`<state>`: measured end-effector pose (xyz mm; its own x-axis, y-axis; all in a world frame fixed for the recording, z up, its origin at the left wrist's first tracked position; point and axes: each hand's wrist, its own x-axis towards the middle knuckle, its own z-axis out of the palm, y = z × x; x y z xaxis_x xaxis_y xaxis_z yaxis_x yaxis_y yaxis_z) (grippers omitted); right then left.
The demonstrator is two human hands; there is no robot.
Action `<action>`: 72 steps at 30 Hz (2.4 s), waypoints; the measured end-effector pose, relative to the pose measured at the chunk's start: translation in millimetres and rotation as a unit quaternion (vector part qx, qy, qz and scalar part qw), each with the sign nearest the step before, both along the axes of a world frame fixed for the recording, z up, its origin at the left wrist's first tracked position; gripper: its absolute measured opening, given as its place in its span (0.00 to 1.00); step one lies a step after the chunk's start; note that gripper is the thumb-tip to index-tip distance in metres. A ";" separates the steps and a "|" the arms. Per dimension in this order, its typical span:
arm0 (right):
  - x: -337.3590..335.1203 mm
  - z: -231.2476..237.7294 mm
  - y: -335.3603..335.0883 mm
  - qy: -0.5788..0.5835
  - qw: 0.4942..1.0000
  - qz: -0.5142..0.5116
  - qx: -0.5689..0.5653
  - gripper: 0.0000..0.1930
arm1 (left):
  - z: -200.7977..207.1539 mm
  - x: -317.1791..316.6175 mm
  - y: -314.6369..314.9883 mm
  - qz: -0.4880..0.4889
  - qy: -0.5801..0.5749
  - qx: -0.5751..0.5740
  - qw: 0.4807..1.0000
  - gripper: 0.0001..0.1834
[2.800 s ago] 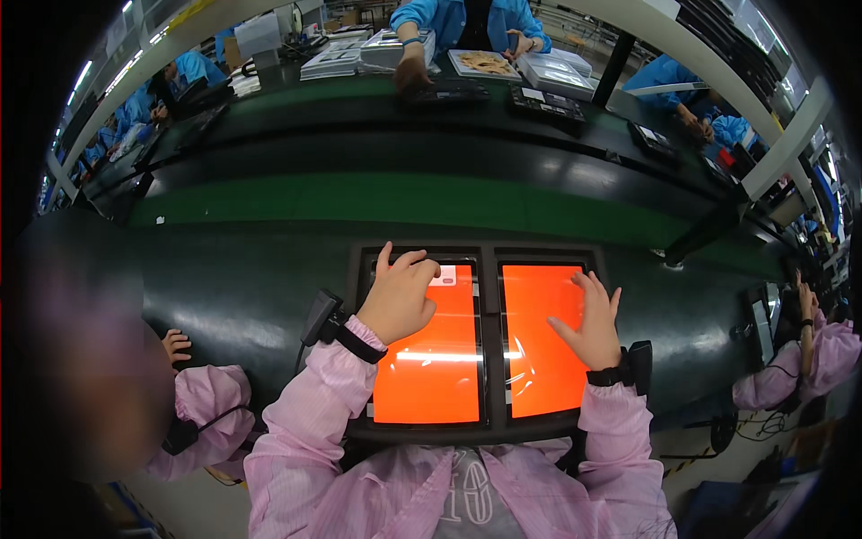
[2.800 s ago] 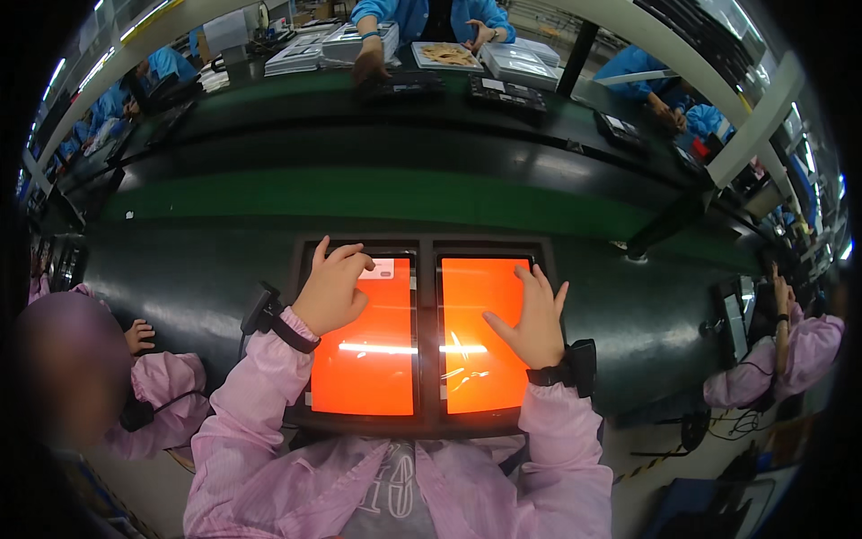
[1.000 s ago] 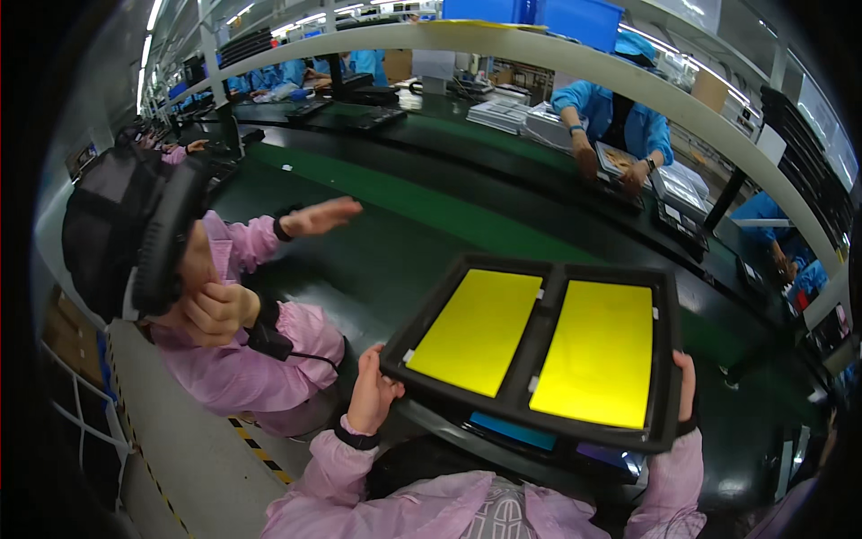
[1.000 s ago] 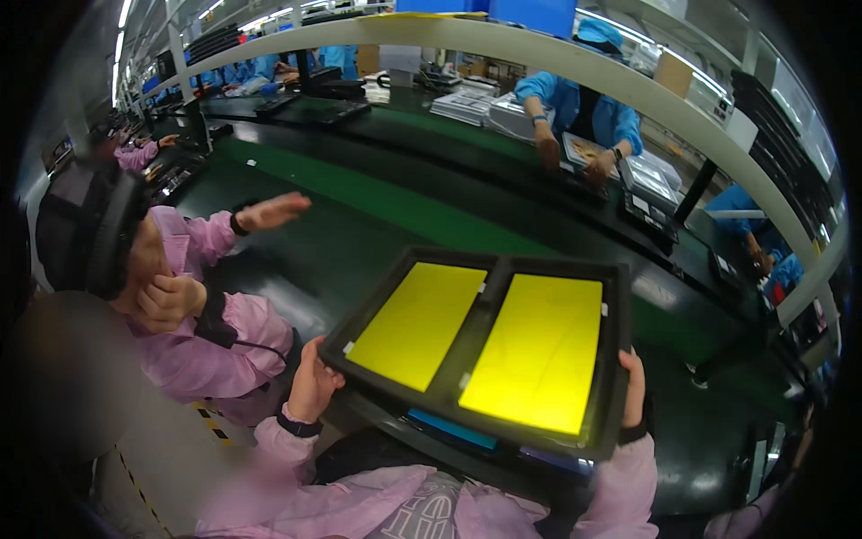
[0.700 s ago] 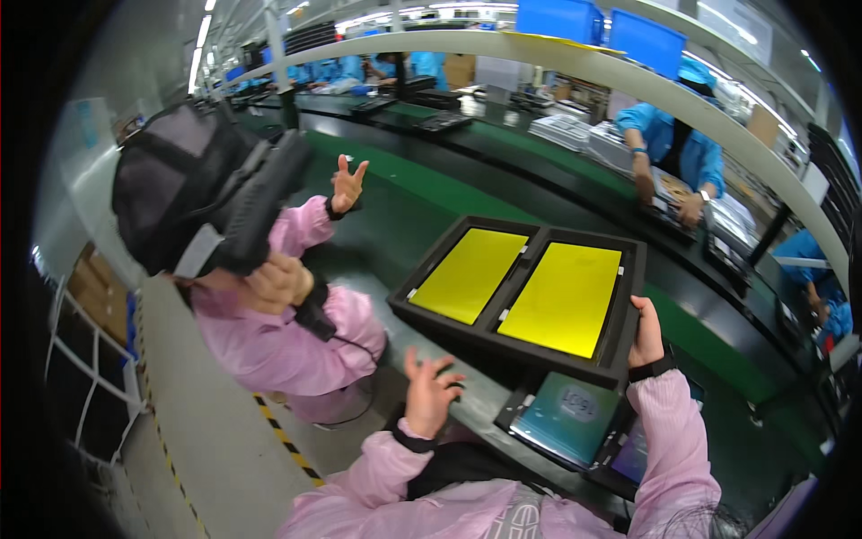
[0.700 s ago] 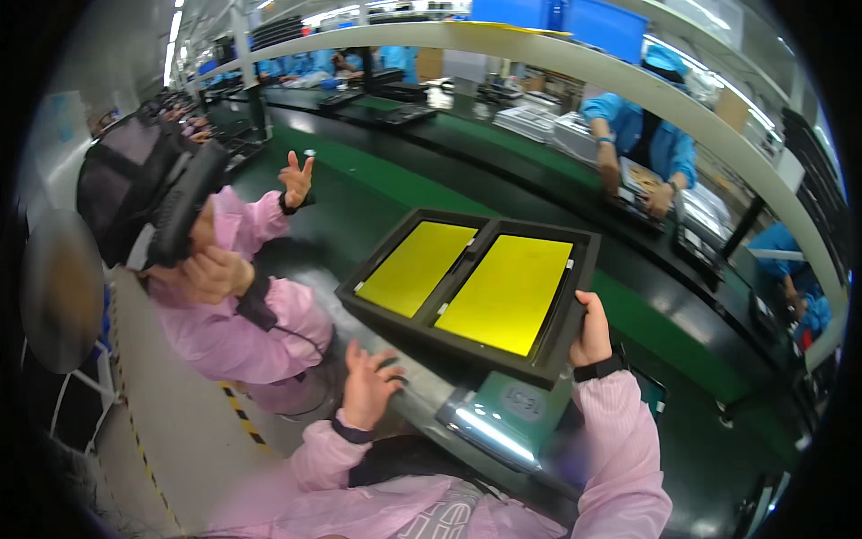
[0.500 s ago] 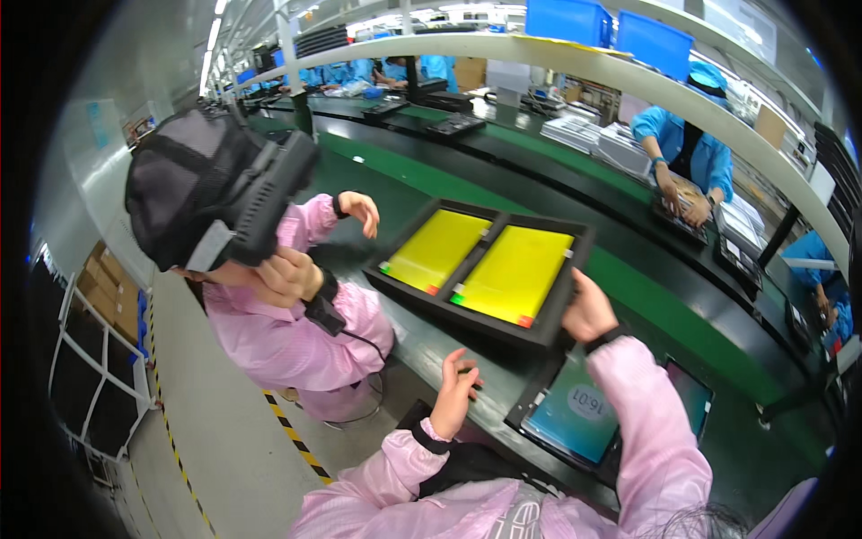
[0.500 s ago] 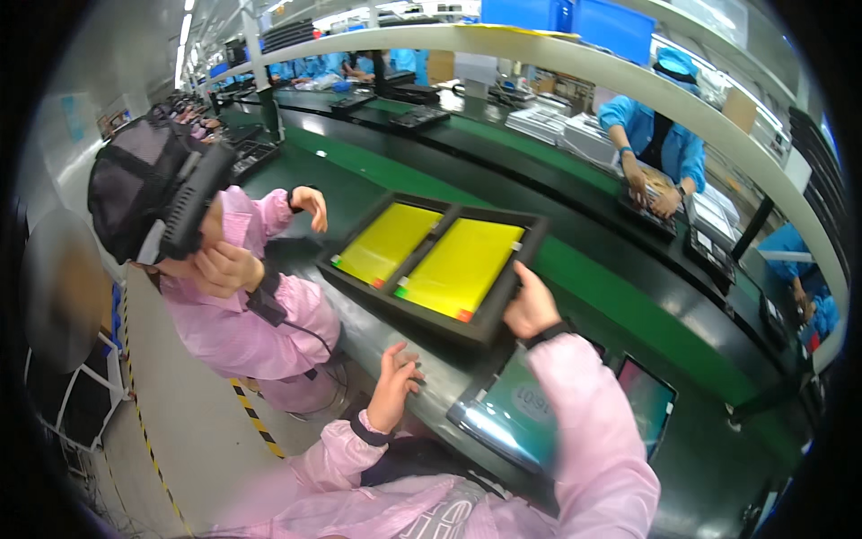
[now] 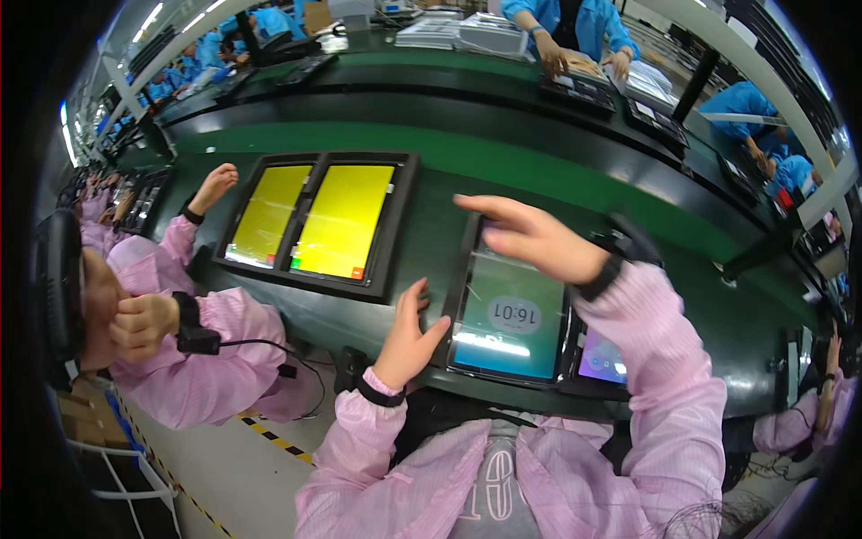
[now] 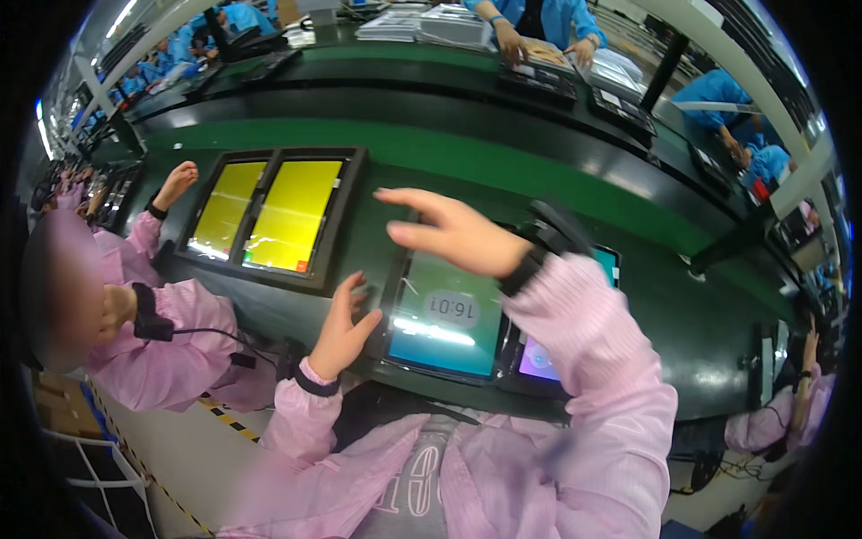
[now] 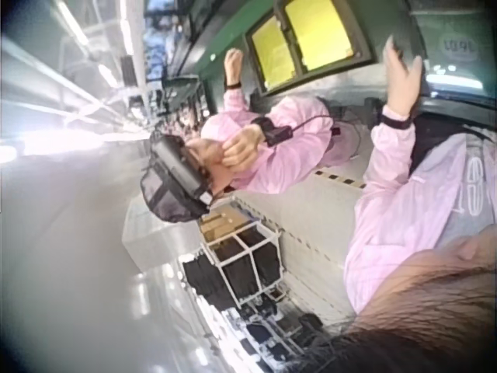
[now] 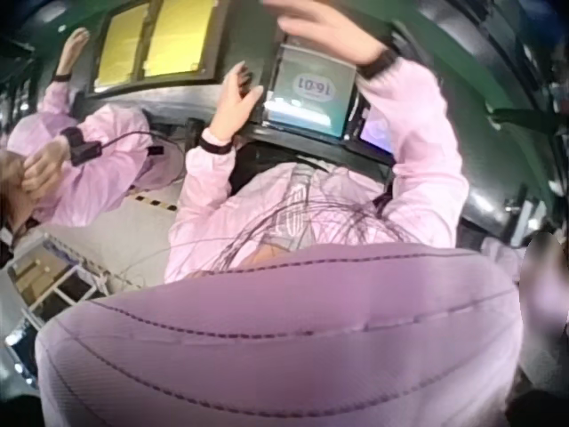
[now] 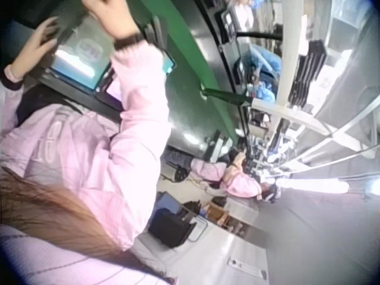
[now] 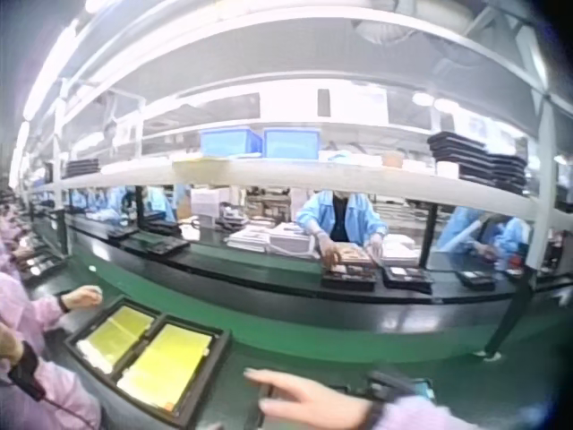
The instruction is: Performing various diagnostic software tests and screen color checks on tablets on an assembly line.
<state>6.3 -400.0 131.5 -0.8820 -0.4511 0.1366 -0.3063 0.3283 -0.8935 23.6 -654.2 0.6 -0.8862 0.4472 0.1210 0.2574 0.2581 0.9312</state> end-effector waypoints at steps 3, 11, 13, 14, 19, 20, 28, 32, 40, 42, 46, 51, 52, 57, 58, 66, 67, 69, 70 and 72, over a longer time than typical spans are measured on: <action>88.7 10.1 41.2 0.153 0.944 -0.151 0.250 0.31 | 12.8 -15.0 24.5 -0.040 0.057 -0.025 0.997 0.39; 240.3 -94.1 123.6 -0.007 0.782 -0.599 0.172 0.33 | 27.2 -61.2 76.5 -0.124 0.182 -0.169 0.961 0.43; 253.0 -110.5 130.5 -0.070 0.764 -0.632 0.108 0.33 | 28.8 -80.7 95.0 -0.124 0.188 -0.174 0.959 0.43; 253.6 -115.1 132.2 -0.081 0.805 -0.584 0.068 0.33 | 28.1 -88.7 104.3 -0.115 0.189 -0.183 0.958 0.43; 227.6 -121.1 142.8 -0.057 0.855 -0.514 0.022 0.34 | 11.2 -103.2 130.8 -0.089 0.181 -0.184 0.962 0.42; 221.3 -122.9 146.6 -0.064 0.845 -0.530 0.026 0.35 | 7.2 -103.4 131.8 -0.079 0.195 -0.183 0.960 0.42; 170.1 -145.4 196.7 -0.050 0.824 -0.564 -0.029 0.34 | -13.3 -118.8 125.5 -0.055 0.100 -0.019 0.993 0.32; 162.7 -143.1 198.5 -0.072 0.824 -0.556 -0.081 0.32 | -15.5 -122.5 122.3 -0.071 0.054 0.029 0.996 0.31; 166.1 -145.5 193.9 -0.066 0.826 -0.546 -0.124 0.33 | -0.8 -108.0 110.0 -0.154 0.132 -0.111 0.973 0.56; 169.1 -148.7 195.3 -0.067 0.821 -0.550 -0.138 0.33 | 1.6 -105.6 103.5 -0.162 0.131 -0.115 0.971 0.56; 170.7 -153.7 198.4 -0.062 0.816 -0.550 -0.168 0.32 | 1.2 -103.6 87.2 -0.190 0.080 -0.055 0.977 0.55; 175.6 -150.9 197.5 -0.071 0.822 -0.527 -0.206 0.31 | -7.8 -88.4 64.4 -0.127 -0.065 0.114 0.983 0.42; 176.3 -150.2 197.1 -0.063 0.825 -0.527 -0.193 0.31 | -9.7 -82.6 59.6 -0.094 -0.112 0.164 0.976 0.39; 176.4 -149.1 195.0 -0.065 0.830 -0.508 -0.220 0.30 | -7.5 -38.7 27.4 -0.089 -0.037 0.108 0.989 0.31; 176.1 -149.7 195.1 -0.063 0.829 -0.513 -0.215 0.29 | -5.3 -29.0 22.6 -0.088 -0.014 0.082 0.993 0.32; 177.4 -153.0 197.4 -0.064 0.830 -0.518 -0.198 0.31 | 3.2 45.3 3.9 -0.181 0.187 -0.172 0.950 0.62; 177.3 -153.2 197.7 -0.063 0.830 -0.524 -0.179 0.32 | -0.4 44.8 4.8 -0.152 0.203 -0.173 0.952 0.59; 177.3 -153.2 197.9 -0.069 0.831 -0.522 -0.180 0.33 | -8.1 39.4 7.9 -0.130 0.242 -0.184 0.944 0.57; 177.4 -152.8 197.8 -0.067 0.833 -0.519 -0.181 0.33 | -10.5 36.0 8.2 -0.131 0.247 -0.180 0.943 0.57; 176.6 -152.2 197.4 -0.061 0.837 -0.513 -0.182 0.33 | -12.2 29.9 7.8 -0.138 0.242 -0.154 0.948 0.59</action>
